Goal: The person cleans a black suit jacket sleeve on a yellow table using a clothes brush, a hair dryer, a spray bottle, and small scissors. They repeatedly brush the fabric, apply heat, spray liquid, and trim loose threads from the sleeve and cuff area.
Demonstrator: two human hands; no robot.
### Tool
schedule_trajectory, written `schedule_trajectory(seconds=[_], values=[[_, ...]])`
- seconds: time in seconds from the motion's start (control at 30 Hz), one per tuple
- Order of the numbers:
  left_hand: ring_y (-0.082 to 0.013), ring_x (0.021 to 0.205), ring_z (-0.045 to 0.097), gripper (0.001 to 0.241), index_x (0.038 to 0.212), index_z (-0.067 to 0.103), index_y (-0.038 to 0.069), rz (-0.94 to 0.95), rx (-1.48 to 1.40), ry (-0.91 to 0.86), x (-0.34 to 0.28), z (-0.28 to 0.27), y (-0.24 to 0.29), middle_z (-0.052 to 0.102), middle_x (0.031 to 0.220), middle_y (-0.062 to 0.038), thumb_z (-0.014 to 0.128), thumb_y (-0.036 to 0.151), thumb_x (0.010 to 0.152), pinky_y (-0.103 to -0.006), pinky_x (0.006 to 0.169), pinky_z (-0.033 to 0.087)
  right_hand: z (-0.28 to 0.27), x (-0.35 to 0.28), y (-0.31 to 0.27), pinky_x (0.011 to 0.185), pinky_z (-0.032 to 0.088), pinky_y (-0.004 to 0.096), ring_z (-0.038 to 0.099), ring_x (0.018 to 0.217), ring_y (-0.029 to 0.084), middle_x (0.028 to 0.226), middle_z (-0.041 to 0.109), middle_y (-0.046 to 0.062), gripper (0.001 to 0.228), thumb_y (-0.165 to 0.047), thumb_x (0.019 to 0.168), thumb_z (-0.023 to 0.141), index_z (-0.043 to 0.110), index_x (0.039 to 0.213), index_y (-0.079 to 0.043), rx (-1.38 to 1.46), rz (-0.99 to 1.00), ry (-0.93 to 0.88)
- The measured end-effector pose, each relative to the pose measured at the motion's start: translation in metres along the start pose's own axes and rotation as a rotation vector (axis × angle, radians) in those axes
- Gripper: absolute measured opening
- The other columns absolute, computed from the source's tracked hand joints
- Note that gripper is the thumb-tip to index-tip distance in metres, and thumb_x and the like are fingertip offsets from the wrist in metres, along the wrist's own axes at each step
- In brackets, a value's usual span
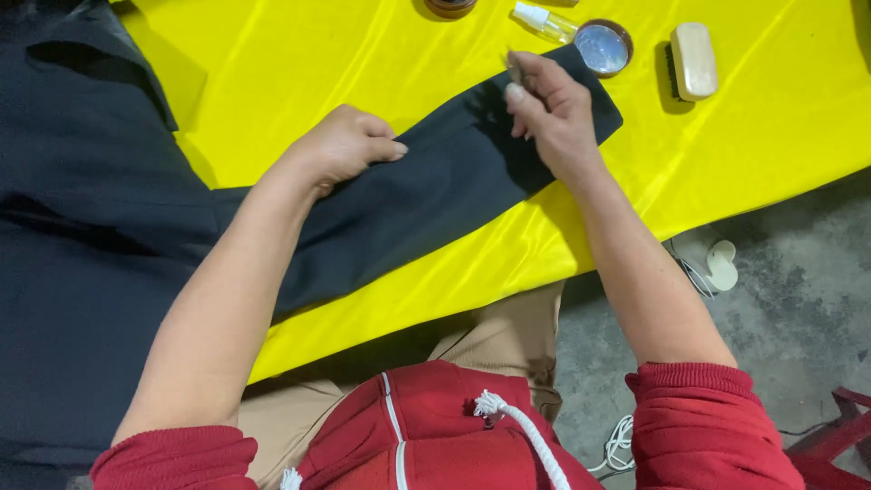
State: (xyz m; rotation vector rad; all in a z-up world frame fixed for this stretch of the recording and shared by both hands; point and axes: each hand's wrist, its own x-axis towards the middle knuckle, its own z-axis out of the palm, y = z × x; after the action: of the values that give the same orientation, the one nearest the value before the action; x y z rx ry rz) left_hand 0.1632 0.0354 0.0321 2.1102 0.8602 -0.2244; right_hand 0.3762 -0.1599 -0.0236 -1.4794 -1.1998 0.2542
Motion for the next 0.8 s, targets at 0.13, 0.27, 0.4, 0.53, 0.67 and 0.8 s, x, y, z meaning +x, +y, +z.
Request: schedule_trajectory(seconds=[0.13,0.27,0.4,0.53,0.67,0.8], values=[[-0.0161,0.089,0.073,0.014,0.096,0.079,0.012,0.044,-0.572,-0.058,0.001,-0.003,-0.019,0.077,0.094,-0.003,0.072,0.024,0.095,-0.027,0.083,0.058,0.007,-0.001,-0.005,0.078,0.055,0.026,0.062,0.089,0.02,0.11,0.063,0.012,0.031,-0.014,0.111,0.063,0.06,0.14,-0.004,-0.213,-0.199,-0.063],[-0.0111,0.078,0.069,0.008,0.091,0.075,0.011,0.209,-0.846,-0.133,0.025,0.013,-0.054,0.073,0.085,-0.001,0.072,0.016,0.096,-0.0219,0.075,0.056,0.026,-0.001,-0.023,0.073,0.053,0.034,0.063,0.095,0.026,0.117,0.064,0.013,0.028,-0.014,0.111,0.065,0.062,0.138,-0.01,-0.498,-0.484,-0.128],[-0.0115,0.061,0.071,0.004,0.092,0.071,0.007,0.305,-0.97,-0.122,0.013,0.013,-0.044,0.069,0.067,-0.004,0.074,0.007,0.089,-0.0234,0.056,0.059,0.056,-0.008,-0.03,0.072,0.058,0.037,0.068,0.079,0.031,0.094,0.06,0.012,0.027,-0.009,0.099,0.075,0.073,0.126,-0.007,-0.31,-0.385,-0.203],[-0.0133,0.059,0.072,0.004,0.09,0.072,0.007,0.319,-0.972,-0.127,0.019,0.012,-0.048,0.068,0.064,-0.005,0.076,0.007,0.087,-0.0247,0.057,0.061,0.056,-0.004,-0.019,0.069,0.057,0.033,0.067,0.077,0.028,0.09,0.059,0.013,0.025,-0.006,0.101,0.071,0.072,0.127,-0.006,-0.236,-0.337,-0.27],[-0.0126,0.059,0.072,0.005,0.089,0.072,0.006,0.325,-0.972,-0.129,0.02,0.012,-0.047,0.069,0.064,-0.005,0.076,0.007,0.087,-0.0246,0.056,0.061,0.052,-0.001,-0.014,0.067,0.057,0.031,0.069,0.079,0.026,0.089,0.062,0.012,0.022,-0.006,0.103,0.069,0.073,0.124,-0.005,-0.151,-0.244,-0.291],[-0.0138,0.057,0.071,0.003,0.088,0.07,0.006,0.332,-0.958,-0.101,0.017,0.012,-0.041,0.068,0.063,-0.006,0.073,0.005,0.088,-0.0252,0.055,0.06,0.041,0.012,-0.033,0.086,0.058,0.037,0.066,0.096,0.015,0.102,0.071,0.009,0.028,-0.012,0.103,0.071,0.069,0.13,-0.006,0.161,0.021,-0.221]])
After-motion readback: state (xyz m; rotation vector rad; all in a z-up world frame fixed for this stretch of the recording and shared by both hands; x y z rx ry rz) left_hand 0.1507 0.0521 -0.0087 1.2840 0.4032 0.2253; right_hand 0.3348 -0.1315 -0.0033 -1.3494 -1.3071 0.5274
